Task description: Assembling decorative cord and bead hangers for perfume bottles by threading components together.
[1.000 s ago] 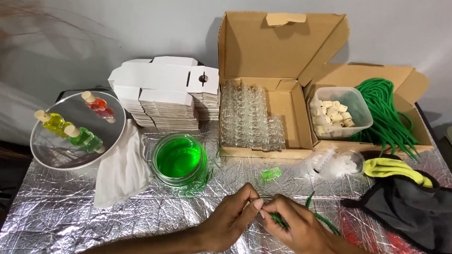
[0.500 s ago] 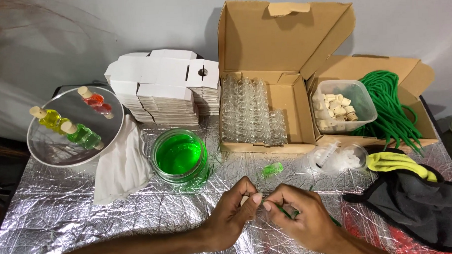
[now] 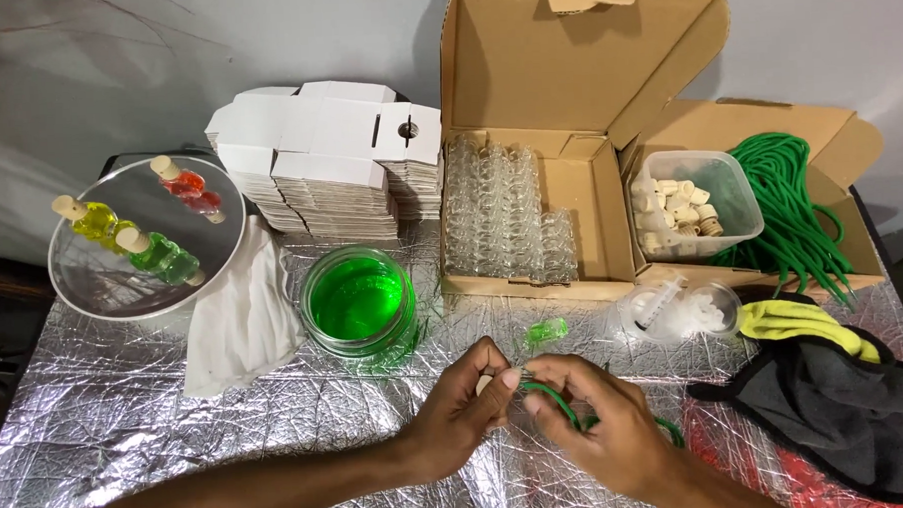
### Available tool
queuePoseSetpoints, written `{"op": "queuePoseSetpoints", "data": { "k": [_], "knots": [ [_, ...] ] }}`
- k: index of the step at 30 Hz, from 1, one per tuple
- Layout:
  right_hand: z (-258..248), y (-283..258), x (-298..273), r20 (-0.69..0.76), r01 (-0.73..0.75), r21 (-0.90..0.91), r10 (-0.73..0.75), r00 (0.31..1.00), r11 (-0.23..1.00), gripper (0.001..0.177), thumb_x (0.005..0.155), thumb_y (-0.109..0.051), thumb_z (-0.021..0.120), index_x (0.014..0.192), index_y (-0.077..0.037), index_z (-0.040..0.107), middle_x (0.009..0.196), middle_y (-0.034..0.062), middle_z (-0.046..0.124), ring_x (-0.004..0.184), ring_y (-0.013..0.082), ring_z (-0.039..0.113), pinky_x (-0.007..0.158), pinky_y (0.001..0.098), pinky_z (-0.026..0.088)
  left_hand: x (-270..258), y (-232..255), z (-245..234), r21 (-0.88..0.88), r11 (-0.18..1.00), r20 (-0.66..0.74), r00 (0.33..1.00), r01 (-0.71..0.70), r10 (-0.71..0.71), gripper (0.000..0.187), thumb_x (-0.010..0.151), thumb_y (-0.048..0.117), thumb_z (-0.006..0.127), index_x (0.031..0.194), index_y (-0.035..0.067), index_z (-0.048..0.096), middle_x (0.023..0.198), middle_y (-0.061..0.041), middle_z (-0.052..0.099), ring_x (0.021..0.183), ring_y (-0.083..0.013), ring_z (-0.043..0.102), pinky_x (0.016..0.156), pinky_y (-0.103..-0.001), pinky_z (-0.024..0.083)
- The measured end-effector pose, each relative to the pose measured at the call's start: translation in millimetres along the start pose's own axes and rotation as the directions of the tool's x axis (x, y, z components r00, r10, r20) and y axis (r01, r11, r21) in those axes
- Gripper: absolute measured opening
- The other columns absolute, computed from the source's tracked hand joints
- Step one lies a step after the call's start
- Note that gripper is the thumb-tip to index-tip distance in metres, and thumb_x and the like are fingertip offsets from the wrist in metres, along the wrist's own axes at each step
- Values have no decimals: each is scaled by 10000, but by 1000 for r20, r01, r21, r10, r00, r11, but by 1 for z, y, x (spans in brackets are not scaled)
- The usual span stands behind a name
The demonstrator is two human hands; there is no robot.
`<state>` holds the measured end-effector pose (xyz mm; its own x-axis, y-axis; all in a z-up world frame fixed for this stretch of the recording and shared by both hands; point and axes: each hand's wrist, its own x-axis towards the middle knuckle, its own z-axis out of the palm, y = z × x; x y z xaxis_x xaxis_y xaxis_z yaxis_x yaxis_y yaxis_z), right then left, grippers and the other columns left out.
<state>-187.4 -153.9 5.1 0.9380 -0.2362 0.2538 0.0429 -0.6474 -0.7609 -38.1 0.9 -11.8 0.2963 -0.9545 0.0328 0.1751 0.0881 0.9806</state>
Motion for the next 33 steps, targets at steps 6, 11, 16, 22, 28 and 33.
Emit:
{"op": "queuePoseSetpoints", "data": {
  "k": [6,11,16,22,28,33],
  "knots": [
    [-3,-14,9,-160,348,-204,-382,910,915,283,852,17,762,1128,30,699,1008,123,770,866,175,771,803,226,677,1,9,4,-49,996,16,997,73,-72,242,1086,284,514,912,131,442,644,6,350,480,-88,320,416,-252,251],
    [-4,-7,9,-146,455,-379,-537,831,806,298,823,62,802,1096,63,682,919,155,741,781,195,749,742,245,688,3,2,1,-75,993,-14,995,93,-95,271,1081,319,519,915,127,424,582,7,341,457,-96,285,431,-264,268],
    [6,23,-4,-171,371,-370,-455,874,851,169,851,50,756,1014,35,712,871,142,752,664,158,720,544,177,643,4,1,-2,-223,965,18,990,138,-138,170,1039,254,527,1020,100,458,750,-18,389,593,-116,366,531,-273,356],
    [-5,13,1,-240,268,-344,-360,902,900,149,851,32,747,995,38,710,847,134,753,686,178,743,596,194,667,5,2,-2,-423,904,49,998,65,-48,415,1017,113,399,1420,21,359,979,-78,465,781,-171,473,724,-338,511],
    [-5,10,-3,-239,265,-303,-342,909,916,135,868,29,716,1000,51,700,842,136,741,669,178,734,569,188,665,2,7,-2,-230,972,146,986,-48,84,212,1095,167,418,1240,53,313,1061,-187,605,763,-234,600,748,-385,545],
    [-11,-21,10,-225,301,-258,-360,905,918,169,852,24,735,1015,55,705,865,118,750,727,165,733,670,222,654,2,5,-3,-179,983,148,987,-29,56,173,1099,169,448,1146,82,307,818,-166,667,741,-269,670,761,-394,543]
  ]
}}
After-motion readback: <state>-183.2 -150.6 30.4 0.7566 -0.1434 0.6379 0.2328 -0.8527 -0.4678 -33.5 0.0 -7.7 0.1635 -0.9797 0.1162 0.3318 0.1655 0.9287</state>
